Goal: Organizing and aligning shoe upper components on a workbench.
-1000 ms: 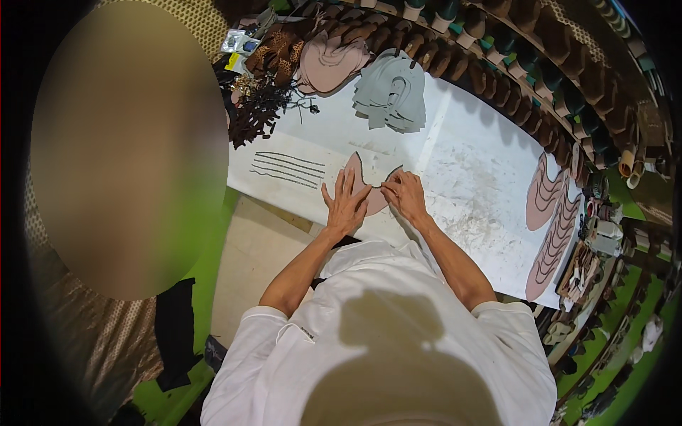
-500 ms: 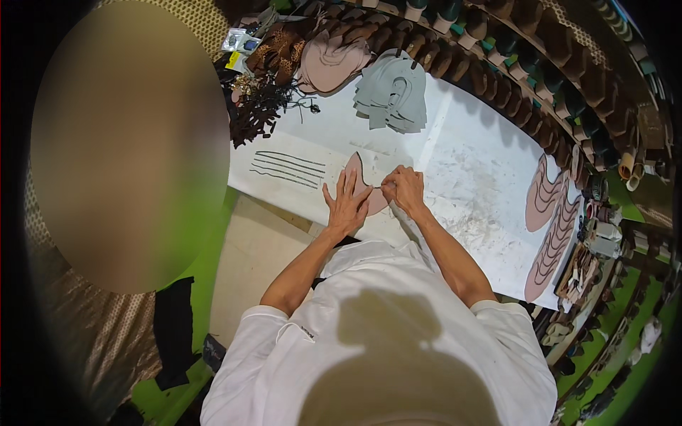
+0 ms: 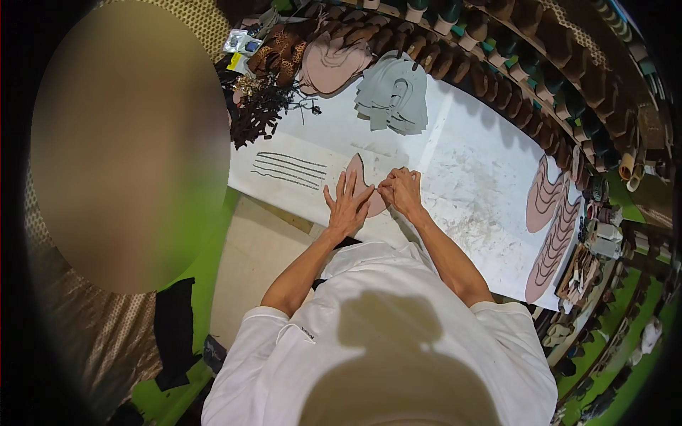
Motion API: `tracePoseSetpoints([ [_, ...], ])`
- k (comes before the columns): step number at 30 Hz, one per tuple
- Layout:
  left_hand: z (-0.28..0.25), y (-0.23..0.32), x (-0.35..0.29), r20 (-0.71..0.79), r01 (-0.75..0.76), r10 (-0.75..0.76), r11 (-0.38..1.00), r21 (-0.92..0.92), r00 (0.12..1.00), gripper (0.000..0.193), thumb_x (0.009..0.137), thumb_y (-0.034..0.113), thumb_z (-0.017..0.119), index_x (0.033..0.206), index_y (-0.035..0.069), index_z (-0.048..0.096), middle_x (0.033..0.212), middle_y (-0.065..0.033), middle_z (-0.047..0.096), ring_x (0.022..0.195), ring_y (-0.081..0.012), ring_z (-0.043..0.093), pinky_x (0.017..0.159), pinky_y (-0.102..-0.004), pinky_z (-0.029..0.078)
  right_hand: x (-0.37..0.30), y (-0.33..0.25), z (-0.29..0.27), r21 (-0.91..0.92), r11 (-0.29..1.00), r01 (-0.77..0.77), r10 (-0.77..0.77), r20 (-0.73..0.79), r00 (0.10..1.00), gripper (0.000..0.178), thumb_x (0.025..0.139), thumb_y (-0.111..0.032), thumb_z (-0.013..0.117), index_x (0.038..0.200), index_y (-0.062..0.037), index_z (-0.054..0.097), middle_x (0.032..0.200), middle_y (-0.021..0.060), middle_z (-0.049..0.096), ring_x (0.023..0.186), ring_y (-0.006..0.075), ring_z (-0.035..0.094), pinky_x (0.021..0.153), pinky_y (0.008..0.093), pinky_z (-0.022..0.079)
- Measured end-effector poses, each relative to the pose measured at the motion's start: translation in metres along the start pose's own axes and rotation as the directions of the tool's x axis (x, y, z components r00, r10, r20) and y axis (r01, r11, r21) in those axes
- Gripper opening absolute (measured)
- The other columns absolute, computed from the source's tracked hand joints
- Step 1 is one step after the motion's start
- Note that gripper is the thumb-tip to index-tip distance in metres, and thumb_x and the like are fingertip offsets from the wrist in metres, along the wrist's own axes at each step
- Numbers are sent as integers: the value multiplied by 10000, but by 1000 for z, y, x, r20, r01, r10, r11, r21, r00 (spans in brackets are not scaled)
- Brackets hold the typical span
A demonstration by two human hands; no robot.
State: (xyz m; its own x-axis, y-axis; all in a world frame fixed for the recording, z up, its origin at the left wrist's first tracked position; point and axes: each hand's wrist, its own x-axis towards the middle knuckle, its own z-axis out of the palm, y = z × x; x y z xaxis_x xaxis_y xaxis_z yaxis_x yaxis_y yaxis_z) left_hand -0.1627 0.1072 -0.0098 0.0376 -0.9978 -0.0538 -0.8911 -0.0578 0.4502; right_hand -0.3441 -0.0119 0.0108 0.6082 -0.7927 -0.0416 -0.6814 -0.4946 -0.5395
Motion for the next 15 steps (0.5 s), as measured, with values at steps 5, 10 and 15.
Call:
tracePoseSetpoints([
  [5,-10,-3,2,-21,52,-53,997,-51,998,502,966,358,654,1463,303,607,1757,-137,154,1603,-395,108,1132,-811,29,-4,2,2,96,995,-10,15,-44,999,136,856,-266,761,908,-167,838,982,42,662,1034,247,575,959,493,305],
  [10,-10,-13,1,-38,28,-29,999,-19,999,447,953,374,678,1389,274,672,1752,-132,178,1607,-377,114,1137,-804,16,-1,-8,12,82,996,22,-17,-58,998,139,891,-254,736,876,-144,820,982,45,644,1057,251,563,989,506,298],
  [15,-9,-14,2,-41,27,-28,1000,-15,999,407,952,379,681,1344,274,707,1751,-127,184,1607,-373,116,1139,-800,8,0,-14,20,47,999,-22,27,-101,995,149,887,-263,739,868,-137,816,977,47,642,1058,258,560,1020,530,290],
])
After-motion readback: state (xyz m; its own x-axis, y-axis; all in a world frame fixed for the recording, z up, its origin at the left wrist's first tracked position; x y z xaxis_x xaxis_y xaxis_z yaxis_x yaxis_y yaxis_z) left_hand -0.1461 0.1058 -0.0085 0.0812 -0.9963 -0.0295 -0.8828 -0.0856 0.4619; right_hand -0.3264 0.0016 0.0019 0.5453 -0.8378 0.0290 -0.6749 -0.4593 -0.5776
